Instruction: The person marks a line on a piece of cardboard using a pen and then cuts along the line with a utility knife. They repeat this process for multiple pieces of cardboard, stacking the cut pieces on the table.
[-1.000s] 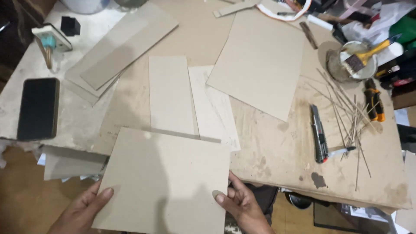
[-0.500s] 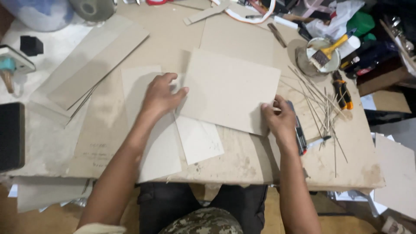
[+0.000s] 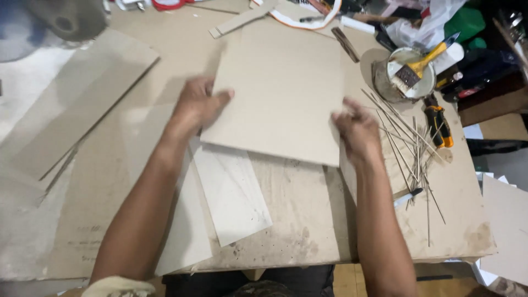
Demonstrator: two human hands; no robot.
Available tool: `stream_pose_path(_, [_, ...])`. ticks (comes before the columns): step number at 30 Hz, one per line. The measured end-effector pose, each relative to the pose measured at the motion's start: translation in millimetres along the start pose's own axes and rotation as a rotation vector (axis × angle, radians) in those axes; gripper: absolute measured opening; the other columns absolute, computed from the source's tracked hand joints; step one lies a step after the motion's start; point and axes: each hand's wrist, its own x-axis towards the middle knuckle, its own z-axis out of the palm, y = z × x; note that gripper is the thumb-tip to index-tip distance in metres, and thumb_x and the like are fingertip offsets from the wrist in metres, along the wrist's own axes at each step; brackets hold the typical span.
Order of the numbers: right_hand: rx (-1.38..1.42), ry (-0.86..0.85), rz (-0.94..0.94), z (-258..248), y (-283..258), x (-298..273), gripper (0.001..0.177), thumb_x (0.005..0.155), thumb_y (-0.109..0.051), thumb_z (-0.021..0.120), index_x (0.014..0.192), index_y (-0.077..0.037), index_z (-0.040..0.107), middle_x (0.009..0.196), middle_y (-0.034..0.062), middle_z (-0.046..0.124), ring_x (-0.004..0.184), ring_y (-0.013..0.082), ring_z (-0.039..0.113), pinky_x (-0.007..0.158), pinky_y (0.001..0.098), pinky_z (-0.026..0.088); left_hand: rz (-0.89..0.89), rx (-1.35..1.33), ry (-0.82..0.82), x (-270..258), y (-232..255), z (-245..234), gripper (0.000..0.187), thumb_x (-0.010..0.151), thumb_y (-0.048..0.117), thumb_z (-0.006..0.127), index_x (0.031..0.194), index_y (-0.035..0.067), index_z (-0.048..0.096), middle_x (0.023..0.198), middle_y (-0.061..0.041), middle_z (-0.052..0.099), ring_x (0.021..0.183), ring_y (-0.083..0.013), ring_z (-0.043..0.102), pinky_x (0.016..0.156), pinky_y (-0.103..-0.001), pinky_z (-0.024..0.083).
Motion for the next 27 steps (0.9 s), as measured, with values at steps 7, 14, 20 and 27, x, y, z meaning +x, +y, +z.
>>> stream_pose_path(7, [0.06,0.045,0.025,7.2,-12.9,132.6,0.061,0.084,-0.006,0.074,0.142,-0.006,0.059,0.098,0.0021,0.075,0.086,0.0138,0.074,0.073,0.0234,0.064,-0.006,0.068,0.093,52.8,79.7,17.6,0.031,0.088,0.037,0.068,0.112,0.018,0.073,0.109,0.005,0.077,0.098,-0.0132,0.072,0.084,-0.03,0.054])
stream_pose_path(14, [-0.398,0.09,0.156,29.7,-13.3,153.5,0.061,0.085,-0.028,0.072,0.143,-0.014,0.058,0.108,0.0088,0.071,0.08,0.0204,0.063,0.077,0.0381,0.051,-0.253,0.129,0.065,104.2,62.6,47.9,0.051,0.078,0.039,0.076,0.123,0.016,0.066,0.129,-0.001,0.068,0.118,-0.0216,0.067,0.099,-0.031,0.053])
stream_pose_path(20, [-0.144,-0.089,0.193,26.3,-22.5,141.7,0.076,0.083,-0.021,0.078,0.148,0.001,0.047,0.116,0.0135,0.07,0.09,0.0165,0.066,0.072,0.0309,0.048,-0.194,-0.123,0.037,74.7,68.4,21.9,0.054,0.073,0.022,0.08,0.122,0.01,0.062,0.119,-0.002,0.077,0.107,-0.018,0.075,0.091,-0.028,0.058])
stream_pose_path(27, [-0.012,-0.078,0.026,5.5,-50.9,37.4,0.073,0.087,-0.022,0.073,0.149,-0.001,0.041,0.138,0.0152,0.066,0.115,0.021,0.068,0.092,0.0334,0.059,0.02,-0.326,-0.109,-18.4,87.0,-15.1,0.041,0.079,0.015,0.078,0.116,0.012,0.061,0.122,-0.004,0.076,0.106,-0.0147,0.073,0.086,-0.029,0.062])
